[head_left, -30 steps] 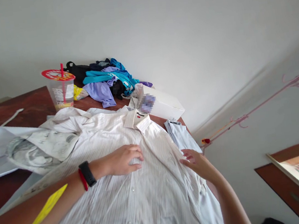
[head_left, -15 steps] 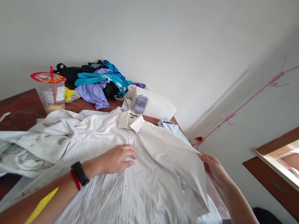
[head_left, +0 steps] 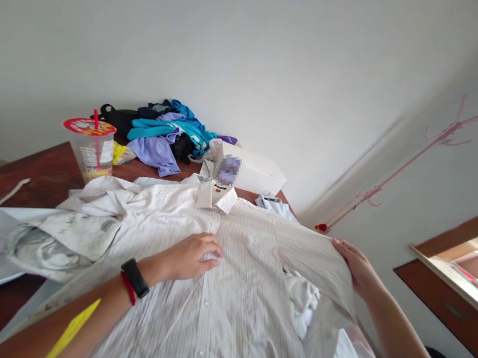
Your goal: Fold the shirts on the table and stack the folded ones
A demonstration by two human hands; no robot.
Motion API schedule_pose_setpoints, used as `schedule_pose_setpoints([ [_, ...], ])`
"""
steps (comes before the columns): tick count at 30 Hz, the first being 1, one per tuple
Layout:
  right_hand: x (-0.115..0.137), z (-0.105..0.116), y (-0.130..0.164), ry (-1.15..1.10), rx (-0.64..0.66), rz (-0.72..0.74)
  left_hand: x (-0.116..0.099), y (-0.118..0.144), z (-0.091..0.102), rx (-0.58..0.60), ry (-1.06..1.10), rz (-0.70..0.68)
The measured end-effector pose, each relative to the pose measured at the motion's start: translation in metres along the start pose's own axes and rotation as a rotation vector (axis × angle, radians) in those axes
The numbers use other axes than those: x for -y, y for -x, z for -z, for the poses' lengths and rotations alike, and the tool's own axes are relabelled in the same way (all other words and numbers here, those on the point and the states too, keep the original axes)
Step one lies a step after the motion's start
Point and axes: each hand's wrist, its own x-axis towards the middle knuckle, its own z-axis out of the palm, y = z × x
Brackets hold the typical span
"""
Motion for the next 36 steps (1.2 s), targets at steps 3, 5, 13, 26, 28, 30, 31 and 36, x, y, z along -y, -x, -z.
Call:
schedule_pose_setpoints([
  [3, 0.031, 0.014, -0.020, 0.347, -0.035, 0.202, 0.001, 0.000, 0.000, -0.017, 0.011, -0.011],
  [5, 0.047, 0.020, -0.035, 0.557, -0.051, 0.333, 0.000, -0.001, 0.001, -0.018, 0.011, -0.004],
  [13, 0.034, -0.004, -0.052, 0.845, -0.085, 0.434, -0.007, -0.001, 0.006, -0.040, 0.019, 0.039],
  [26, -0.003, -0.208, 0.025, 0.764, 0.668, 0.818, -0.012, -0.003, 0.011, 0.006, 0.031, 0.113],
  [28, -0.017, -0.213, 0.023, 0.734, 0.648, 0.796, -0.010, -0.003, 0.011, 0.015, 0.031, 0.143],
  [30, -0.024, -0.212, 0.021, 0.695, 0.654, 0.786, -0.010, -0.003, 0.012, 0.023, 0.024, 0.162],
  [31, -0.026, -0.211, 0.021, 0.677, 0.658, 0.782, -0.010, -0.003, 0.012, 0.031, 0.021, 0.167],
  [36, -0.025, -0.207, 0.019, 0.636, 0.666, 0.774, -0.013, -0.005, 0.011, 0.033, 0.027, 0.206],
])
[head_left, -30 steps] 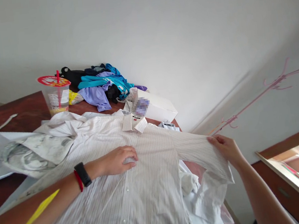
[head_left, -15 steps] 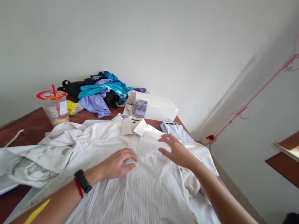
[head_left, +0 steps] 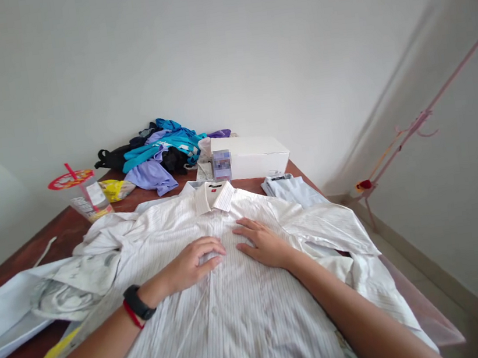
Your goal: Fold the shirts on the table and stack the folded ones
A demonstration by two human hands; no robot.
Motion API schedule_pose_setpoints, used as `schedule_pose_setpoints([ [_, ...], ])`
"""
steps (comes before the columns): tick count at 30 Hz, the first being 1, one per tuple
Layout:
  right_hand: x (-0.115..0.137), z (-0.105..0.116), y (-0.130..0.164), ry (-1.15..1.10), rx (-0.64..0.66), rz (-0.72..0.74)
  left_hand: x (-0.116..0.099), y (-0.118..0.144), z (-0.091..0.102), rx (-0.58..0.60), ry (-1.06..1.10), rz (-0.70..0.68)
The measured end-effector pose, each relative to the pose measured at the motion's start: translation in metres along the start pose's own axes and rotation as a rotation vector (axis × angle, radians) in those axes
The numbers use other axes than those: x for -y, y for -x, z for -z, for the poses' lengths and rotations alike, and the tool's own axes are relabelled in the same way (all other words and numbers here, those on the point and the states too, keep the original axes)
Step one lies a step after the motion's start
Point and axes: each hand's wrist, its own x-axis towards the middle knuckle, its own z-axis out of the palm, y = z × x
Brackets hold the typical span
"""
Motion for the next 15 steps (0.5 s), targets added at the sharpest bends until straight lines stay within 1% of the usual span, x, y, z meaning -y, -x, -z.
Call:
schedule_pose_setpoints([
  [5, -0.002, -0.002, -0.001, -0.013, -0.014, 0.016, 0.000, -0.002, -0.003, -0.041, 0.034, 0.066],
  [7, -0.003, -0.003, -0.001, -0.021, -0.024, 0.018, -0.002, -0.004, -0.002, -0.031, 0.033, 0.070],
  [9, -0.004, -0.004, -0.001, -0.027, -0.032, 0.016, -0.006, -0.008, 0.002, -0.024, 0.016, 0.113],
  [11, -0.004, -0.004, -0.001, -0.027, -0.038, 0.018, -0.011, -0.013, 0.008, -0.040, -0.020, 0.192],
  [13, -0.004, -0.005, -0.001, -0.022, -0.041, 0.024, -0.013, -0.021, 0.018, -0.084, -0.084, 0.253],
  [15, -0.004, -0.005, -0.002, -0.020, -0.046, 0.028, -0.010, -0.034, 0.032, -0.147, -0.185, 0.249],
])
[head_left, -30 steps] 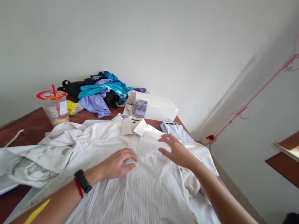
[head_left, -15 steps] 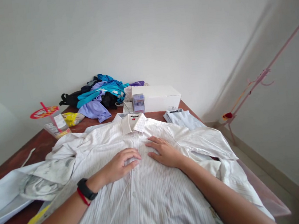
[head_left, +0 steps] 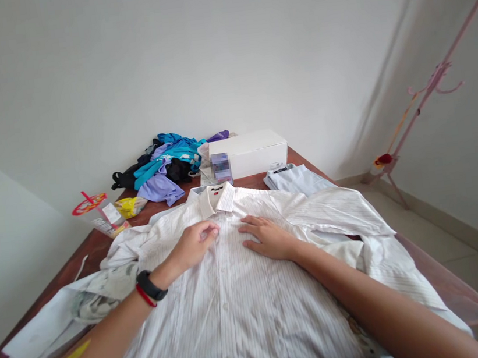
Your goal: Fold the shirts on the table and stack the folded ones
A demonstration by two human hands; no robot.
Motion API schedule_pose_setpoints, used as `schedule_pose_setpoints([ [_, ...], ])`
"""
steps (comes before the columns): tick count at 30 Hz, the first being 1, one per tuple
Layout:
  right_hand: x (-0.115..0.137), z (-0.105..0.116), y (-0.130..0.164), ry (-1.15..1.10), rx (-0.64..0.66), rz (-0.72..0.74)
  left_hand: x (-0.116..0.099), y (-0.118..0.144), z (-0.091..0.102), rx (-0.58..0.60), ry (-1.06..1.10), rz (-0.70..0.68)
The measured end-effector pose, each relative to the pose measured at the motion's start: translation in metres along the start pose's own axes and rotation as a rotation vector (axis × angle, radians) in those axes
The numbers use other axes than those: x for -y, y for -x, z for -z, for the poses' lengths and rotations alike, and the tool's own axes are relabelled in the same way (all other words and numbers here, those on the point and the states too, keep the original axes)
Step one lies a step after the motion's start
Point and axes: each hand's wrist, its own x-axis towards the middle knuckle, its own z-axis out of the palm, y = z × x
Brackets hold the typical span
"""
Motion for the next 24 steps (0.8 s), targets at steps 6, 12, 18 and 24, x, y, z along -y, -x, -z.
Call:
schedule_pose_setpoints([
  [6, -0.001, -0.001, -0.001, -0.017, -0.017, 0.005, 0.030, -0.077, 0.036, -0.191, -0.156, -0.050],
  [12, 0.002, 0.002, 0.000, -0.006, -0.008, -0.005, 0.060, -0.130, 0.048, 0.051, 0.000, -0.015],
  [18, 0.000, 0.000, 0.000, -0.018, -0.029, 0.002, 0.058, -0.140, 0.064, 0.332, -0.084, -0.145],
  [24, 0.000, 0.000, 0.000, -0.007, -0.015, -0.003, 0.048, -0.138, 0.083, 0.392, -0.232, -0.176],
])
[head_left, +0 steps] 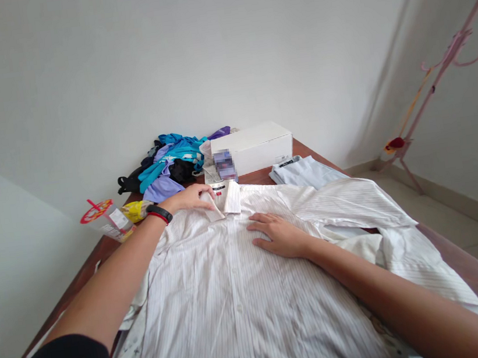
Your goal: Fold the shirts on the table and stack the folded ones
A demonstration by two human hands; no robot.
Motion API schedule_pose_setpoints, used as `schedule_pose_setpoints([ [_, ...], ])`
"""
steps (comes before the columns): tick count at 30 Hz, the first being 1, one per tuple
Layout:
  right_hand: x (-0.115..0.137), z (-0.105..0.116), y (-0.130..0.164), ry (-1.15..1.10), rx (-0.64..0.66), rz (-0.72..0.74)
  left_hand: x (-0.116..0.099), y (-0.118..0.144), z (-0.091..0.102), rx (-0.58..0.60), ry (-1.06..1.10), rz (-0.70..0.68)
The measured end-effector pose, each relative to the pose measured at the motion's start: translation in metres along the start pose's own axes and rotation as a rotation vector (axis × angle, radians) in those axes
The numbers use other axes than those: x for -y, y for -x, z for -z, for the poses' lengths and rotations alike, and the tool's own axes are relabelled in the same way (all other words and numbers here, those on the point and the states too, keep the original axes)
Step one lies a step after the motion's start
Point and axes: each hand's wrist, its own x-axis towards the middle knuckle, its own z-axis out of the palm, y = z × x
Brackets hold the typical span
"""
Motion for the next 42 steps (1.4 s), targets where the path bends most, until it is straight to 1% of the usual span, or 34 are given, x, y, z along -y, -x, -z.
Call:
schedule_pose_setpoints([
  [2, 0.001, 0.001, 0.000, 0.003, 0.003, -0.004, 0.001, 0.003, 0.001, -0.064, -0.014, 0.038],
  [4, 0.001, 0.001, 0.001, 0.003, 0.006, -0.006, 0.003, 0.004, 0.002, -0.145, -0.002, 0.037],
  [6, 0.001, 0.001, 0.001, 0.001, 0.012, -0.007, 0.006, 0.002, 0.003, -0.225, 0.012, 0.030],
  [8, 0.000, 0.001, 0.000, 0.002, 0.021, -0.012, 0.008, -0.002, 0.003, -0.287, -0.014, 0.061],
  [10, 0.000, 0.001, 0.000, 0.005, 0.028, -0.018, 0.009, -0.008, 0.001, -0.305, -0.073, 0.111],
  [12, 0.000, 0.001, 0.000, 0.005, 0.028, -0.022, 0.008, -0.015, -0.004, -0.297, -0.123, 0.139],
  [15, 0.000, 0.001, 0.000, 0.005, 0.026, -0.020, -0.003, -0.022, -0.019, -0.349, -0.166, 0.156],
  [18, 0.001, 0.001, 0.001, 0.008, 0.021, -0.019, -0.030, -0.021, -0.045, -0.471, -0.232, 0.164],
  [20, 0.001, 0.001, 0.001, 0.011, 0.017, -0.018, -0.052, -0.017, -0.066, -0.549, -0.300, 0.092],
  [21, 0.001, 0.002, 0.002, 0.014, 0.018, -0.016, -0.061, -0.014, -0.077, -0.560, -0.324, 0.033],
  [23, 0.001, 0.002, 0.002, 0.025, 0.021, -0.009, -0.075, -0.009, -0.097, -0.518, -0.383, -0.046],
  [24, 0.002, 0.002, 0.002, 0.030, 0.022, -0.005, -0.078, -0.008, -0.105, -0.477, -0.409, -0.051],
  [26, 0.002, 0.001, 0.002, 0.033, 0.018, -0.004, -0.077, -0.007, -0.118, -0.383, -0.434, -0.003],
  [28, 0.001, 0.000, 0.002, 0.030, 0.013, -0.010, -0.070, -0.010, -0.125, -0.295, -0.409, 0.060],
  [30, 0.000, 0.000, 0.002, 0.025, 0.010, -0.016, -0.062, -0.015, -0.128, -0.232, -0.362, 0.098],
  [33, 0.000, 0.000, 0.002, 0.010, 0.005, -0.018, -0.055, -0.024, -0.127, -0.192, -0.312, 0.126],
  [38, 0.000, 0.000, 0.002, -0.019, 0.010, -0.031, -0.048, -0.036, -0.124, -0.163, -0.251, 0.156],
  [42, 0.001, 0.001, 0.002, -0.032, 0.025, -0.049, -0.044, -0.040, -0.122, -0.187, -0.245, 0.126],
])
